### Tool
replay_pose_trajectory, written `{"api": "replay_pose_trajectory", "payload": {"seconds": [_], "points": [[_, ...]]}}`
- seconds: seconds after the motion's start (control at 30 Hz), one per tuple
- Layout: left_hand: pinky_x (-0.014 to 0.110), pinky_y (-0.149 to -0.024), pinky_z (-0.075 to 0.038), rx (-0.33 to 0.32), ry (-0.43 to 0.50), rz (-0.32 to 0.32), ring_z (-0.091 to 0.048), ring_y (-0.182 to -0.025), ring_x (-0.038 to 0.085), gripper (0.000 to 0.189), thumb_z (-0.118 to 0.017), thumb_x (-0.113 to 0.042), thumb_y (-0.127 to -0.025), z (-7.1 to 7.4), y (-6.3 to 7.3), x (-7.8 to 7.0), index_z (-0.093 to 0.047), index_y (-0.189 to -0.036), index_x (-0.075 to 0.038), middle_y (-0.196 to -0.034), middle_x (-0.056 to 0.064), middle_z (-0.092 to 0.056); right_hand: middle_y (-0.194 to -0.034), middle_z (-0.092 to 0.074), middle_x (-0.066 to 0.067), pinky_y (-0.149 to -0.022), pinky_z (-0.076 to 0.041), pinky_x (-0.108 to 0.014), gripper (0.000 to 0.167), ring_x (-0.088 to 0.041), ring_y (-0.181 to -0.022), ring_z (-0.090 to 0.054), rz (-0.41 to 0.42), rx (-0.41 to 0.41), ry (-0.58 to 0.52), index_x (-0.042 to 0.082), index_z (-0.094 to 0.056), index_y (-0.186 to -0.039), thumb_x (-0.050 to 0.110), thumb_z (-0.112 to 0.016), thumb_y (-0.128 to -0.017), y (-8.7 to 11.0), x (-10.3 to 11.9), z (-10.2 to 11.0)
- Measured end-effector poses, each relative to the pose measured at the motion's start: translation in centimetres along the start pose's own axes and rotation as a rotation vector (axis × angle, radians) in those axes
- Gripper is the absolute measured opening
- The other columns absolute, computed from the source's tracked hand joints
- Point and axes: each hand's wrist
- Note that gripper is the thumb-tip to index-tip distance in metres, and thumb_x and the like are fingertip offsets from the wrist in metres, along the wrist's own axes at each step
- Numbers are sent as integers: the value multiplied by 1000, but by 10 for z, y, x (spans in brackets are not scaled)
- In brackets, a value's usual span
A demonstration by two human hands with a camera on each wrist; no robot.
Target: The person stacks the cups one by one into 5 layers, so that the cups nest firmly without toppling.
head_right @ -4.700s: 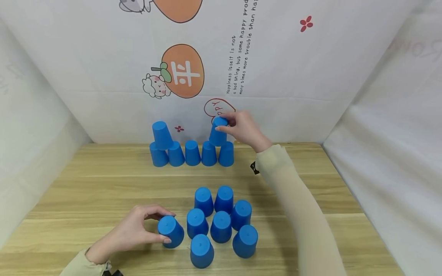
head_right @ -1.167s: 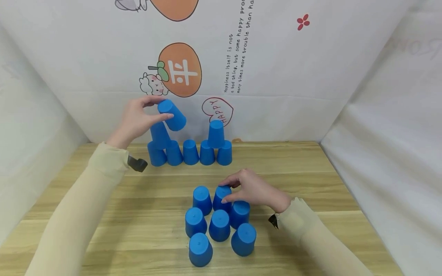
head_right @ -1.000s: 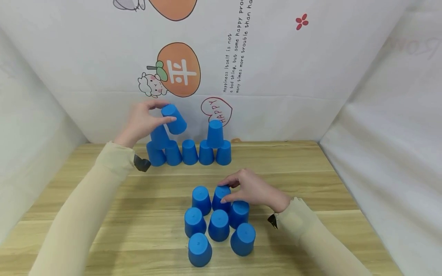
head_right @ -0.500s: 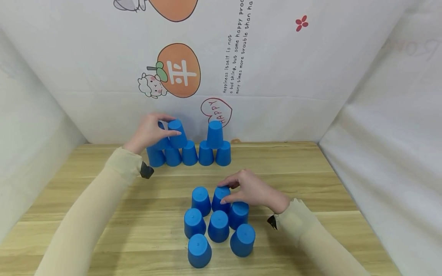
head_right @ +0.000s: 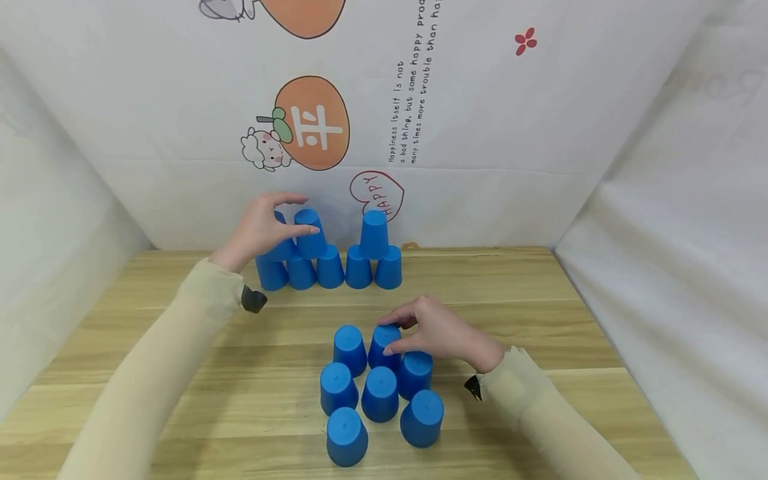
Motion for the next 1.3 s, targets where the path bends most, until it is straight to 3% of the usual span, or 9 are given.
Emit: {"api": "replay_pose_trajectory", "payload": {"seconds": [0.17, 0.3, 0.43, 0.6, 0.73, 0.93, 1.3], "points": [[49, -108, -42, -3, 5, -118, -52, -130, 23, 66, -87, -46, -80, 0, 20, -24, -67, -134, -13, -136, 3, -64, -120, -72, -1, -92, -54, -54, 45, -22, -108, -69, -3, -1, -3, 13, -74, -125, 36, -83, -87, 0, -1, -1], [46, -106, -45, 67, 38, -203, -53, -129, 20, 65, -88, -44, -80, -14, 43, -35, -67, -134, -14, -135, 0, -64, -120, -72, -1, -93, -54, -54, 45, -22, -108, -69, 2, 1, 1, 12, -74, -125, 36, -83, -87, 0, -2, -1], [45, -104, -47, 168, 102, -243, -56, -127, 17, 63, -89, -43, -79, -35, 67, -36, -68, -132, -15, -133, -3, -65, -120, -72, -1, -93, -54, -55, 46, -22, -108, -69, -2, 0, -1, 13, -74, -125, 37, -83, -87, 0, -2, -1], [49, -102, -48, 316, 168, -195, -56, -123, 11, 64, -88, -46, -79, -62, 99, -32, -67, -134, -22, -131, -11, -65, -121, -72, -1, -93, -54, -54, 46, -22, -108, -69, 0, 0, 0, 12, -73, -126, 37, -83, -87, -1, -1, -1], [52, -102, -47, 385, 222, -154, -57, -119, 7, 64, -88, -47, -78, -80, 117, -24, -66, -134, -25, -128, -16, -65, -121, -72, -2, -93, -54, -54, 47, -23, -108, -69, 12, 1, 4, 9, -73, -126, 36, -82, -88, 0, -1, -1], [49, -102, -47, 414, 311, -133, -61, -112, 6, 53, -87, -41, -81, -94, 129, -11, -71, -127, -22, -116, -19, -68, -120, -72, -1, -93, -53, -55, 48, -23, -108, -69, 12, 0, 3, 9, -73, -126, 36, -82, -88, 0, -1, -2], [34, -95, -53, 422, 382, -120, -66, -105, 5, 42, -86, -36, -84, -100, 129, -8, -70, -121, -24, -113, -17, -70, -120, -72, -2, -91, -54, -54, 48, -23, -108, -69, 7, -1, 27, 8, -71, -128, 30, -84, -88, 1, 2, -1]]}}
Point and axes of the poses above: each hand's wrist, its own y-axis away from the middle knuckle, its own z-axis out of the back of the hand, x = y × z
